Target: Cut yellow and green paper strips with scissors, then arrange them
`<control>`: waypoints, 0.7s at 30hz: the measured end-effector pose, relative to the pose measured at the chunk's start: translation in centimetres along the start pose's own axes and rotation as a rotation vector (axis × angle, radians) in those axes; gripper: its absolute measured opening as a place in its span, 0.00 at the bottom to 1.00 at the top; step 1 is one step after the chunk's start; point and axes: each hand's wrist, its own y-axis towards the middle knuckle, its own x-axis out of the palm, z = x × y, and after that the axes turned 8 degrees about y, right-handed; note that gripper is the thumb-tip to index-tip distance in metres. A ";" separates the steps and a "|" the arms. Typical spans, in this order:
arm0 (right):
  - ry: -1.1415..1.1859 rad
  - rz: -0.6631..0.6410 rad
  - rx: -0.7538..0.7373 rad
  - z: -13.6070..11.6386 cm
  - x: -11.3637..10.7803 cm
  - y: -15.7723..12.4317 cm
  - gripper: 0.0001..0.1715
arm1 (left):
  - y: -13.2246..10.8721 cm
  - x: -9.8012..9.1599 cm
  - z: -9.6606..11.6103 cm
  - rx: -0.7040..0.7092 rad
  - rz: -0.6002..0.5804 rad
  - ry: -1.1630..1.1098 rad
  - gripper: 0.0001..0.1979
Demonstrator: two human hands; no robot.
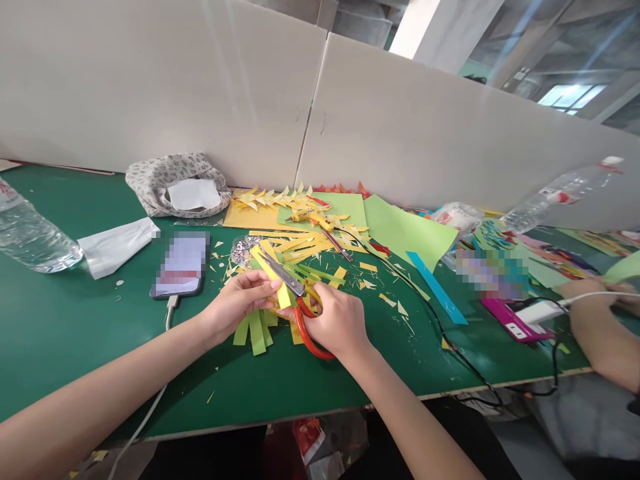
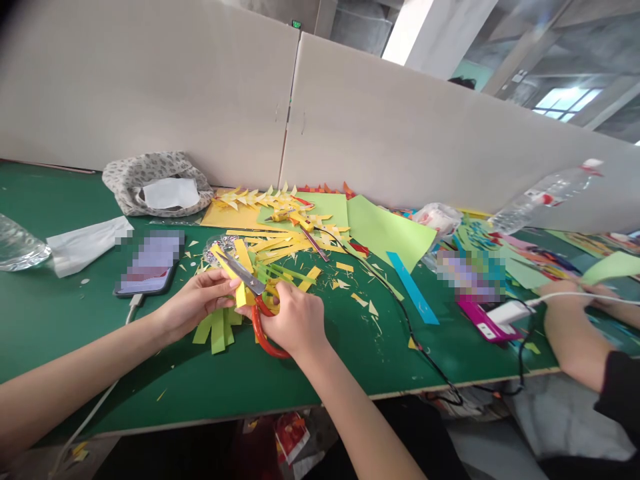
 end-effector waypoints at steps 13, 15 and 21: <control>-0.012 0.017 0.010 0.0 -0.1 -0.1 0.25 | 0.2 -0.4 0.6 0.195 0.256 -0.086 0.08; -0.001 0.007 0.017 0.0 0.0 -0.1 0.25 | 0.2 -0.5 0.6 0.198 0.267 -0.073 0.08; 0.010 -0.025 0.030 -0.1 0.0 -0.2 0.26 | 0.3 -0.5 0.3 0.204 0.229 -0.036 0.07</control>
